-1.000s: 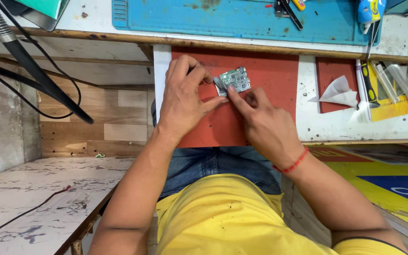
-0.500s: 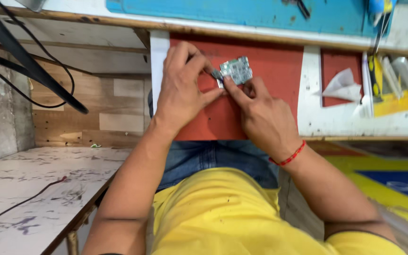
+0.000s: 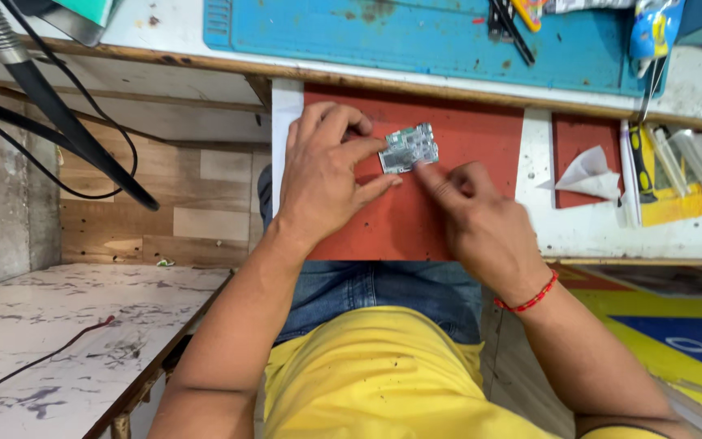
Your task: The person uses a small brush to clean a circuit board placed on a red mat. They repeatedly brush the surface and edges of the board, occasionally repositioning it with their left hand.
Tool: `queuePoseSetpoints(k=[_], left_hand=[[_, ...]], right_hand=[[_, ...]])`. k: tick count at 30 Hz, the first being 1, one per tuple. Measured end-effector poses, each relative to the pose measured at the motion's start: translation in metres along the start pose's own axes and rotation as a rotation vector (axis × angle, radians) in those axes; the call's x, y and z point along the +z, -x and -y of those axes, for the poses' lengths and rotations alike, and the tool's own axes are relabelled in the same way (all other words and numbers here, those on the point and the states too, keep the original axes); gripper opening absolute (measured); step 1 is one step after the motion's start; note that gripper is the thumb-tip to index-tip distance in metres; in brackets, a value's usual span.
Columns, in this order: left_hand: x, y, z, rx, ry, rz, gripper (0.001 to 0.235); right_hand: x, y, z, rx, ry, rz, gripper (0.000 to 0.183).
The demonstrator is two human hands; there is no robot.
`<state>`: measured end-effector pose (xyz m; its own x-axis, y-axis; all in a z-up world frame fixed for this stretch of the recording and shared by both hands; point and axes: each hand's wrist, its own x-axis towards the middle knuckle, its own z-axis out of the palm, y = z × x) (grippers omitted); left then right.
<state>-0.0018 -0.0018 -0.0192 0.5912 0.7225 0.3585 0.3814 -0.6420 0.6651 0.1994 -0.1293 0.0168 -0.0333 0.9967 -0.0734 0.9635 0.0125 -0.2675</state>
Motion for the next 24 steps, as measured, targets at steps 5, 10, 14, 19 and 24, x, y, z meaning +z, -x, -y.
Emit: queuePoseSetpoints(k=[5, 10, 14, 19, 24], left_hand=[[0.005, 0.002, 0.000, -0.001, 0.017, -0.006, 0.038], [0.004, 0.004, 0.002, -0.019, 0.013, -0.015, 0.035], [0.006, 0.006, -0.001, -0.014, -0.004, -0.026, 0.035], [0.002, -0.004, -0.002, -0.005, -0.016, -0.038, 0.035], [0.003, 0.004, -0.002, 0.019, -0.019, -0.053, 0.036]], right_hand=[[0.000, 0.002, -0.003, 0.060, 0.006, -0.081, 0.060], [0.004, -0.004, -0.001, 0.027, -0.007, -0.061, 0.062], [0.002, -0.002, -0.001, 0.047, 0.038, -0.087, 0.059], [-0.002, -0.008, 0.000, 0.088, 0.027, -0.186, 0.056], [0.000, -0.001, 0.001, 0.008, -0.025, -0.100, 0.060]])
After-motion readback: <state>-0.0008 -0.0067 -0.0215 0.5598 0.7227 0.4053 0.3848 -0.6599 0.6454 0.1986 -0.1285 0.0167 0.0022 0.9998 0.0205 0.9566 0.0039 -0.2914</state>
